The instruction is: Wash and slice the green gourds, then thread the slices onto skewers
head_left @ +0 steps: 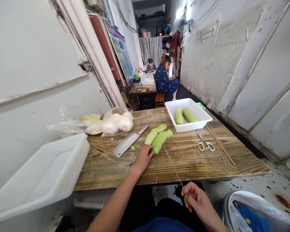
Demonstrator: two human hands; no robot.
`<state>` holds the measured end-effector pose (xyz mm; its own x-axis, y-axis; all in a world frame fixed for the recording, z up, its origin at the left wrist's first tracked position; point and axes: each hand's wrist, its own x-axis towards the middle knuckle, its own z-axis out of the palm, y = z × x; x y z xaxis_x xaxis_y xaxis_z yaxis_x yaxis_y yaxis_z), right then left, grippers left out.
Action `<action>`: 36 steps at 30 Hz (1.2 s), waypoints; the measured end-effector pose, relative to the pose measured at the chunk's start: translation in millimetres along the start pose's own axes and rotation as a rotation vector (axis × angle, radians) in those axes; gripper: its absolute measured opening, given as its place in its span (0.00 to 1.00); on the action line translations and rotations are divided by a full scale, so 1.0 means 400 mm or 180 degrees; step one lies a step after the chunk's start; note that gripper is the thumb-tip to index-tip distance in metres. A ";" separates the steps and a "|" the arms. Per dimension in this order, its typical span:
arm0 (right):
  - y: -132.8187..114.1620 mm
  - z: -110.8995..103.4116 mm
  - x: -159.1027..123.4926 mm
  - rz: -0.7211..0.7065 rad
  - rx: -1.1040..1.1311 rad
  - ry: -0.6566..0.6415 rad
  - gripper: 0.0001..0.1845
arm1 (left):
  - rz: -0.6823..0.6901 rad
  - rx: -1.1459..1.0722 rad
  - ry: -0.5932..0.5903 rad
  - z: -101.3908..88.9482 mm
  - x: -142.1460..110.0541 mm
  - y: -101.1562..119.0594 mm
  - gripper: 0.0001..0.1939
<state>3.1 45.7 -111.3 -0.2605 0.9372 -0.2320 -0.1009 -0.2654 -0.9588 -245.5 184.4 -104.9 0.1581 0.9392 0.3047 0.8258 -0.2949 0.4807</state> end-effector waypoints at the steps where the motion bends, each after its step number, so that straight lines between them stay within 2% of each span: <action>1: -0.001 0.002 -0.002 -0.0018 -0.0032 0.0049 0.09 | -0.0036 -0.0033 0.0023 0.001 -0.002 -0.002 0.13; 3: 0.000 0.008 -0.004 -0.0029 -0.0081 0.0114 0.12 | -0.0094 -0.0086 0.0094 0.006 -0.011 -0.005 0.12; 8: 0.013 0.024 -0.003 0.0053 -0.0273 0.0020 0.32 | -0.0239 -0.0268 0.0335 0.029 -0.038 -0.002 0.13; 11: 0.022 0.032 0.002 0.0015 -0.0458 -0.0057 0.36 | -0.0332 -0.0383 0.0447 0.040 -0.048 0.003 0.11; 15: 0.028 0.041 0.010 0.0007 -0.0524 -0.0074 0.35 | -0.0193 -0.0259 0.0455 0.037 -0.050 0.014 0.05; 21: 0.041 0.038 0.009 -0.0014 -0.0578 -0.0046 0.34 | -0.0146 -0.0073 0.0425 0.021 -0.053 0.044 0.02; 27: 0.063 0.020 0.017 -0.0340 -0.0567 0.0316 0.26 | -0.0048 0.0007 0.0371 0.028 -0.075 0.067 0.03; 32: 0.062 0.016 0.019 -0.0325 -0.0708 0.0281 0.24 | -0.0336 -0.0643 0.0384 0.034 -0.080 0.055 0.12; 36: 0.055 0.025 0.020 -0.0327 -0.0741 0.0224 0.26 | -0.0959 -0.1595 0.0344 0.013 -0.068 0.038 0.08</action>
<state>-10.6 45.0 -132.5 -0.1920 0.9721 -0.1345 0.1023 -0.1165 -0.9879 -234.4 155.4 -110.1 -0.1214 0.9790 0.1640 0.4653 -0.0898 0.8806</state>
